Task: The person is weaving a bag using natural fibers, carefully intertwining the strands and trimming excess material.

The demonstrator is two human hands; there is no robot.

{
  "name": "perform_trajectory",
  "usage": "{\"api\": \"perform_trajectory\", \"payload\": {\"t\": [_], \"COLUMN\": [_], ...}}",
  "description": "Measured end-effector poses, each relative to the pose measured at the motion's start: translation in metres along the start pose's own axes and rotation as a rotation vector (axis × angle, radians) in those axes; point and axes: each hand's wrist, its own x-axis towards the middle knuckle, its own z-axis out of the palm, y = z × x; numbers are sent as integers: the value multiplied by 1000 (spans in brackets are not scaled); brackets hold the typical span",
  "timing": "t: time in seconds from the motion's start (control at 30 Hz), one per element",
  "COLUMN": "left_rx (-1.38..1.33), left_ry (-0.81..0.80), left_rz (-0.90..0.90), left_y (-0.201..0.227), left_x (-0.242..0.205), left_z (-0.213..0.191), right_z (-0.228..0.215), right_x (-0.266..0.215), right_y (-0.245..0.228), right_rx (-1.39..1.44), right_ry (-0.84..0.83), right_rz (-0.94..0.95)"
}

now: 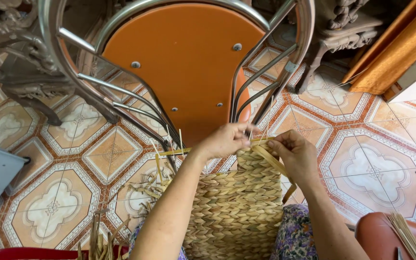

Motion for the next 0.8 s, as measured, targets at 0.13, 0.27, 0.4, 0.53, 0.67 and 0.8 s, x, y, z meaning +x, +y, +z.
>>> {"api": "perform_trajectory", "payload": {"t": [0.13, 0.27, 0.4, 0.53, 0.67, 0.8], "left_rx": [-92, 168, 108, 44, 378, 209], "left_ry": [29, 268, 279, 139, 197, 410], "left_rz": [151, 58, 82, 126, 7, 320], "left_y": [-1, 20, -2, -19, -1, -8], "left_x": [-3, -17, -7, 6, -5, -22], "left_z": [10, 25, 20, 13, 23, 27], "right_z": [2, 2, -3, -3, -5, -7], "right_x": [-1, -1, -1, -2, -5, 4], "right_y": [-1, 16, 27, 23, 23, 48], "right_rx": [-51, 49, 173, 138, 91, 141], "right_ry": [18, 48, 39, 40, 59, 47], "right_rz": [-27, -26, -120, -138, -204, -312]}}
